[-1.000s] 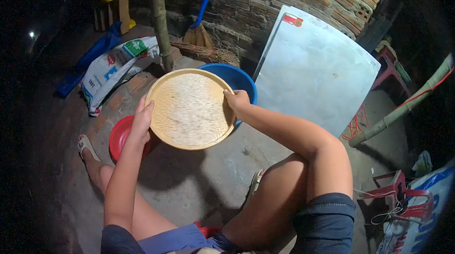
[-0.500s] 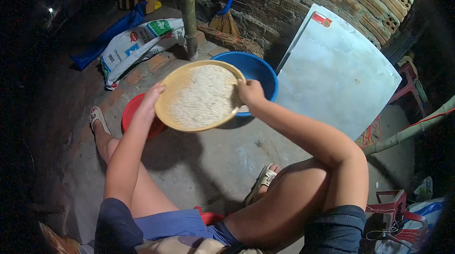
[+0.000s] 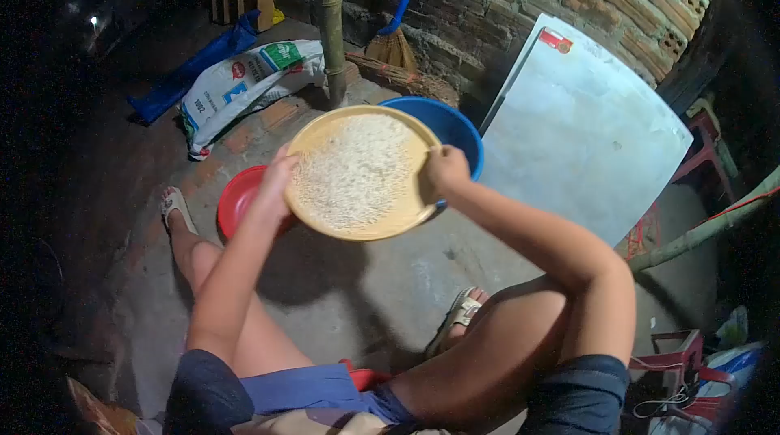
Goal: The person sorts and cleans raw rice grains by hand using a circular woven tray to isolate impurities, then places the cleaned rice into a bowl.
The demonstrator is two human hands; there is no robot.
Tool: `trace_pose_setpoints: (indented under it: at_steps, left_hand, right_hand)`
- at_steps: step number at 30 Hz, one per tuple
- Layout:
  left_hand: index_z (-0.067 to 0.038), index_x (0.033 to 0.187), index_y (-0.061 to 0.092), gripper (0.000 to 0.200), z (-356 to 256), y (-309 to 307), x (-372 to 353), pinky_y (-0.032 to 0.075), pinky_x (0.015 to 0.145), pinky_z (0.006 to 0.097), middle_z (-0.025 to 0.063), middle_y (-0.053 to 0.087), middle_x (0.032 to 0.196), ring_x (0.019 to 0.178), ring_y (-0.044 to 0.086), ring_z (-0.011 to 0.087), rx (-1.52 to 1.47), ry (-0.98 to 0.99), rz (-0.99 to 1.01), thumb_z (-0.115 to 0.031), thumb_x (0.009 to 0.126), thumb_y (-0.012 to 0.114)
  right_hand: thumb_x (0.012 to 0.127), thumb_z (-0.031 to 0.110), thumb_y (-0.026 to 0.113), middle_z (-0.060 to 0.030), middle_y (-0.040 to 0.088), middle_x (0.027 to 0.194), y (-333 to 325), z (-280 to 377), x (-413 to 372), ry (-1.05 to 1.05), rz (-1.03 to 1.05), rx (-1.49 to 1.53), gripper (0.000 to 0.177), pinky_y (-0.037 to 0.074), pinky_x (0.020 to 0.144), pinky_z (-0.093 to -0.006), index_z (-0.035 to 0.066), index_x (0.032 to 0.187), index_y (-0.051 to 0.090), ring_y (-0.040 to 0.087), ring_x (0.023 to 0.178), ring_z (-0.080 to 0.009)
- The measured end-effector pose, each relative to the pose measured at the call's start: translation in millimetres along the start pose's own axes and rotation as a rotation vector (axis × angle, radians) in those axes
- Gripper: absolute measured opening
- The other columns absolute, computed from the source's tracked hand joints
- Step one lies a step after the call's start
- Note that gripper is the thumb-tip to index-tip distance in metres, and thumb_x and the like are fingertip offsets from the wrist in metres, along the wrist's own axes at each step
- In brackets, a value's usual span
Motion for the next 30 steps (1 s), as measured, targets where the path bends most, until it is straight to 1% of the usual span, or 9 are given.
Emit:
trace_pose_setpoints:
  at_steps: [3, 7, 10, 13, 17, 21, 23, 27, 30]
  left_hand:
    - [-0.007, 0.134, 0.03, 0.048, -2.9, 32.1, -29.3, 0.04, 0.09, 0.036, 0.0145, 0.049, 0.121, 0.108, 0.05, 0.0231, 0.268, 0.068, -0.063, -0.012, 0.089, 0.045]
    - [-0.005, 0.128, 0.036, 0.041, 29.5, -35.4, 28.9, 0.05, 0.08, 0.0382, 0.0179, 0.051, 0.119, 0.099, 0.057, 0.0257, -0.016, -0.237, 0.111, -0.006, 0.087, 0.04]
    - [-0.006, 0.127, 0.035, 0.04, -1.1, -10.0, 4.3, 0.052, 0.074, 0.0375, 0.0189, 0.051, 0.117, 0.094, 0.059, 0.0256, -0.007, -0.07, -0.002, -0.007, 0.088, 0.04]
    - [-0.008, 0.129, 0.031, 0.041, -4.3, 27.7, -31.9, 0.05, 0.08, 0.039, 0.0163, 0.052, 0.115, 0.094, 0.058, 0.0253, 0.344, 0.12, -0.093, -0.008, 0.089, 0.039]
    - [-0.006, 0.132, 0.028, 0.046, 0.9, -7.6, -9.2, 0.041, 0.091, 0.0365, 0.015, 0.049, 0.119, 0.107, 0.05, 0.0233, 0.135, -0.148, 0.044, -0.011, 0.089, 0.044]
    - [-0.005, 0.13, 0.03, 0.046, 7.2, -9.9, -0.9, 0.04, 0.091, 0.0363, 0.0151, 0.05, 0.117, 0.107, 0.05, 0.0227, 0.059, -0.145, 0.084, -0.011, 0.088, 0.046]
    - [-0.003, 0.126, 0.034, 0.041, -6.1, 15.7, -33.6, 0.044, 0.086, 0.0372, 0.0159, 0.054, 0.113, 0.101, 0.054, 0.0231, 0.27, 0.074, -0.15, -0.008, 0.086, 0.045]
    - [0.001, 0.123, 0.037, 0.039, -15.9, 9.1, -33.7, 0.043, 0.087, 0.0343, 0.0139, 0.055, 0.112, 0.102, 0.054, 0.0211, 0.282, 0.019, -0.021, -0.006, 0.085, 0.044]
    - [0.0, 0.121, 0.041, 0.036, -25.6, -28.5, -21.4, 0.043, 0.086, 0.0317, 0.0124, 0.055, 0.112, 0.102, 0.054, 0.0193, 0.272, 0.004, 0.036, -0.008, 0.086, 0.045]
  right_hand:
    - [0.09, 0.024, 0.051, -0.0082, 0.064, 0.079, -15.2, -12.7, 11.2, 0.068, 0.103, 0.106, 0.027, 0.047, 0.061, -0.0315, 0.0, 0.097, 0.062, 0.059, 0.065, -0.0159]
    - [0.087, 0.021, 0.055, -0.0095, 0.062, 0.083, 7.1, 28.3, -30.9, 0.198, 0.164, 0.19, 0.027, 0.046, 0.065, -0.0322, -0.003, 0.098, 0.06, 0.058, 0.074, -0.0172]
    - [0.087, 0.022, 0.056, -0.0131, 0.064, 0.085, 1.5, 17.3, -13.7, -0.016, 0.035, 0.0, 0.028, 0.047, 0.068, -0.034, -0.003, 0.099, 0.059, 0.061, 0.078, -0.0204]
    - [0.087, 0.021, 0.055, -0.0109, 0.064, 0.078, -9.2, -14.7, 5.0, 0.234, 0.154, 0.281, 0.024, 0.049, 0.062, -0.0338, 0.0, 0.097, 0.061, 0.061, 0.069, -0.0213]
    - [0.086, 0.023, 0.057, -0.0117, 0.061, 0.084, -1.6, 24.4, -18.9, 0.16, 0.142, 0.173, 0.024, 0.049, 0.058, -0.0345, 0.0, 0.092, 0.059, 0.059, 0.072, -0.0193]
    - [0.086, 0.023, 0.056, -0.0118, 0.061, 0.084, -10.2, 31.1, -6.4, -0.138, -0.076, -0.11, 0.023, 0.048, 0.066, -0.0386, 0.002, 0.094, 0.058, 0.058, 0.072, -0.0236]
    - [0.085, 0.019, 0.058, -0.0085, 0.059, 0.076, -12.6, -2.9, 14.7, 0.219, 0.129, 0.317, 0.014, 0.047, 0.061, -0.0388, 0.006, 0.09, 0.06, 0.057, 0.067, -0.0218]
    - [0.082, 0.015, 0.061, -0.0076, 0.056, 0.077, -3.6, -4.0, 5.7, 0.304, 0.177, 0.362, 0.011, 0.046, 0.058, -0.0364, 0.005, 0.087, 0.058, 0.055, 0.068, -0.0193]
    - [0.08, 0.016, 0.062, -0.0085, 0.055, 0.077, 14.1, 42.9, -29.0, 0.122, 0.206, 0.259, 0.018, 0.044, 0.052, -0.0344, 0.005, 0.091, 0.053, 0.052, 0.065, -0.0182]
Point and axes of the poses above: each hand's wrist, its own x-axis towards the middle knuckle, its own y-axis out of the palm, z = x × y, the point moved 9 cm from there along x, towards the middle knuckle
